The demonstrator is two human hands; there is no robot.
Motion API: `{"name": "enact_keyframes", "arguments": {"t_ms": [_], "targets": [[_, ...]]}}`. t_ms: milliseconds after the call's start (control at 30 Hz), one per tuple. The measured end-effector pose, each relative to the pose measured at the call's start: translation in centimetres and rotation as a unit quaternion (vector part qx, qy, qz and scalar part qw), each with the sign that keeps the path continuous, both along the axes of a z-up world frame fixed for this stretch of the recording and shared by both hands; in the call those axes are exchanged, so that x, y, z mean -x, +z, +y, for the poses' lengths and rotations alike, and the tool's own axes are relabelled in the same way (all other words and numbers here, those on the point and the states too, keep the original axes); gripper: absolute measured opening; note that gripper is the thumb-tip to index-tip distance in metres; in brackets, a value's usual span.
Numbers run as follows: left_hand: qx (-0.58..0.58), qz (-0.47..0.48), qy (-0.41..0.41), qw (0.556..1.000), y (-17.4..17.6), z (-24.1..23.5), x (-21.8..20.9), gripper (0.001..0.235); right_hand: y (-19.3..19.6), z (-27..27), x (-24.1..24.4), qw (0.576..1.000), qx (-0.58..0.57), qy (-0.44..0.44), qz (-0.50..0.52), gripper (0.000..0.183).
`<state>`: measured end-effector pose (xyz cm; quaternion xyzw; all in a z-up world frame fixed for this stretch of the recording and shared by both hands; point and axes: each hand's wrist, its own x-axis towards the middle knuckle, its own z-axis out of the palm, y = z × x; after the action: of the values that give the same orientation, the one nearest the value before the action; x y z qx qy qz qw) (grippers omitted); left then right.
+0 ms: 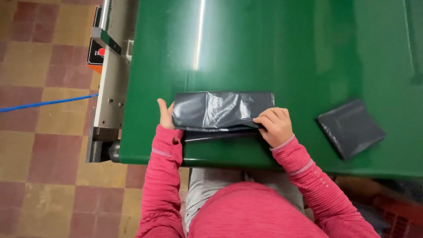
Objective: Folding black plastic bags on a conveyor belt and placing them into a collection basket.
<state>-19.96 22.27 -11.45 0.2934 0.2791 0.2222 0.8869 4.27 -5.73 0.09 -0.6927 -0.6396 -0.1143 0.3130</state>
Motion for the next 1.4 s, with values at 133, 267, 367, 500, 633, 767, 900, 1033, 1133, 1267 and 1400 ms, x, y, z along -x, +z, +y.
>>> {"name": "enact_keyframes", "arguments": {"t_ms": [133, 267, 367, 500, 633, 767, 900, 1033, 1133, 1267, 1400], "targets": [[-0.399, 0.149, 0.085, 0.901, -2.6, -1.6, 3.2, 0.088, -2.9, -2.0, 0.8, 0.999, 0.022, -0.02, -0.012, 0.032], [-0.77, 0.25, 0.089, 0.58, 11.2, -8.3, 4.1, 0.083, -0.1, -2.1, 2.5, 0.998, 0.047, -0.038, -0.014, 0.032], [-0.924, 0.226, -0.008, 0.307, 12.2, -8.8, 4.6, 0.056, 1.6, -0.7, 5.7, 0.997, 0.065, -0.034, -0.033, 0.037], [-0.953, 0.196, -0.142, 0.184, 7.5, -6.7, 4.8, 0.027, -0.6, 2.0, 10.7, 0.997, 0.043, 0.065, -0.011, 0.046], [-0.814, 0.275, -0.424, 0.285, 9.6, -9.1, 1.9, 0.013, -3.4, 2.8, 12.9, 0.991, 0.06, 0.079, 0.091, 0.067], [-0.707, 0.128, -0.441, 0.538, 11.2, -7.5, -2.6, 0.024, -9.3, -1.7, 11.9, 0.978, 0.01, 0.136, 0.156, 0.053], [-0.338, 0.064, -0.464, 0.817, 0.2, -1.7, -6.9, 0.042, -12.5, -4.7, 11.0, 0.89, 0.091, 0.028, 0.446, 0.023], [-0.312, 0.166, -0.358, 0.864, -9.1, 1.9, -7.5, 0.041, -15.6, -4.2, 9.5, 0.633, 0.007, -0.156, 0.758, 0.028], [-0.584, 0.221, -0.306, 0.719, 6.9, -6.0, -9.1, 0.034, -12.7, -3.3, 7.7, 0.416, -0.132, -0.09, 0.895, 0.025], [-0.747, 0.316, -0.209, 0.547, 6.9, -8.7, -10.0, 0.039, -12.0, -2.6, 6.7, 0.367, -0.109, -0.12, 0.916, 0.033], [-0.824, 0.324, -0.067, 0.461, 8.5, -11.2, -10.6, 0.035, -12.4, -2.2, 7.7, 0.382, -0.094, -0.123, 0.911, 0.032]]}}
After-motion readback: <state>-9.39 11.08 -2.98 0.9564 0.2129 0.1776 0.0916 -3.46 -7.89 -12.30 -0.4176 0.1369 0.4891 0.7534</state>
